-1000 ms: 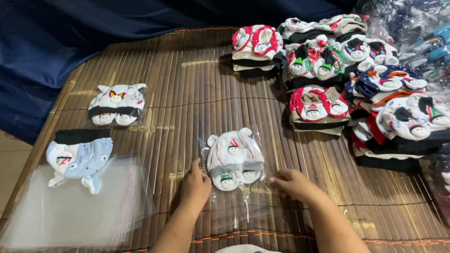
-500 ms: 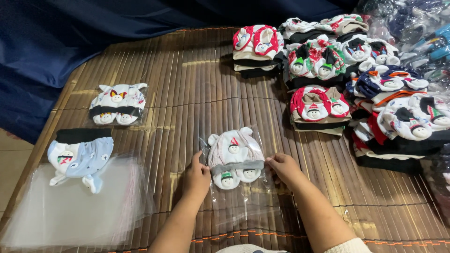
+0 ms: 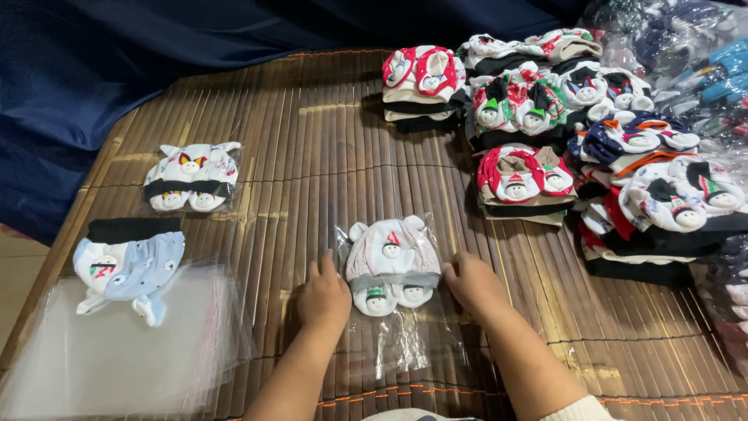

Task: Folding small fabric items and placing them into individual plastic bags

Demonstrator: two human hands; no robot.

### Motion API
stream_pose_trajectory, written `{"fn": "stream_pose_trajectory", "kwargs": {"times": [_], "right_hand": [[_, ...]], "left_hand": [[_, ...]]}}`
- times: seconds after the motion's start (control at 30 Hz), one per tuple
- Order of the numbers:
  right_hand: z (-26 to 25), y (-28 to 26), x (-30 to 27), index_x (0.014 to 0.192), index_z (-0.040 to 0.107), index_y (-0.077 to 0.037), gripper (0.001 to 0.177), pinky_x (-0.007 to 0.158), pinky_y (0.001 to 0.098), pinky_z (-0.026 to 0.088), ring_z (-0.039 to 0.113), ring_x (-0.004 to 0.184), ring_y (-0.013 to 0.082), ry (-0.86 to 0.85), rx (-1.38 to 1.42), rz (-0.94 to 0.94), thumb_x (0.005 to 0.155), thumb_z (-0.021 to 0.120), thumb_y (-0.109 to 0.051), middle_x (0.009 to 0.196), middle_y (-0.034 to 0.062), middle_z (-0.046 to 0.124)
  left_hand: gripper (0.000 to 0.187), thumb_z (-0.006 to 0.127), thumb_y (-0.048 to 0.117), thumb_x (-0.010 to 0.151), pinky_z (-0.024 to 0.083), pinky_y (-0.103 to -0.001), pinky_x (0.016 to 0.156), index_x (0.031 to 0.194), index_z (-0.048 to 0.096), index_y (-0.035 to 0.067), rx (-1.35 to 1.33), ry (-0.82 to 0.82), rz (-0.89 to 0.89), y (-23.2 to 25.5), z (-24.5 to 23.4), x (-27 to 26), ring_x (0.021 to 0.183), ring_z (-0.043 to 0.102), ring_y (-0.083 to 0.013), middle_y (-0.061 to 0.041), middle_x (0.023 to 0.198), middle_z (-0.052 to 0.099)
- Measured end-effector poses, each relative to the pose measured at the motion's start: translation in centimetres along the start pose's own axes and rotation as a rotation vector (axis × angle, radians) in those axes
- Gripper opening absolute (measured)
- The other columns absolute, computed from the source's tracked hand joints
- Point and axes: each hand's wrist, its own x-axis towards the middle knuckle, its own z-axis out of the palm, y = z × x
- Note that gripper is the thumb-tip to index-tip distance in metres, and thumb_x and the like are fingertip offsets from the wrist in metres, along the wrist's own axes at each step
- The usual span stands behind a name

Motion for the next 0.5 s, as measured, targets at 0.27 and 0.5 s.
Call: {"fn": "stream_pose_trajectory", "kwargs": {"times": [0.27,0.5], "right_hand": [[2.7,-6.5,1.3,0.137,0.06,-0.004,0.045,0.112,0.0452,0.041,0.05,0.14,0.0384,0.634,-0.157,-0.849,0.098,0.061,-0.027,0.145,0.0212,0.057],[5.9,-4.9,3.4,0.151,0.049,-0.007,0.058,0.119,0.0485,0.029,0.033,0.153,0.0321,0.535,-0.386,-0.8,0.103,0.046,-0.04,0.165,0.0151,0.038]], "left_hand": [[0.055,0.059,0.011,0.089,0.034,-0.056,0.116,0.142,0.055,-0.004,0.023,0.376,0.695,5.8,1.3,2.0,0.142,0.045,-0.0437,-0.025,0.15,0.051],[0.072,0.048,0.02,0.088,0.018,-0.05,0.125,0.156,0.035,0.0,0.192,0.245,0.713,4.0,5.3,3.9,0.153,0.029,-0.0337,-0.019,0.165,0.031]]}}
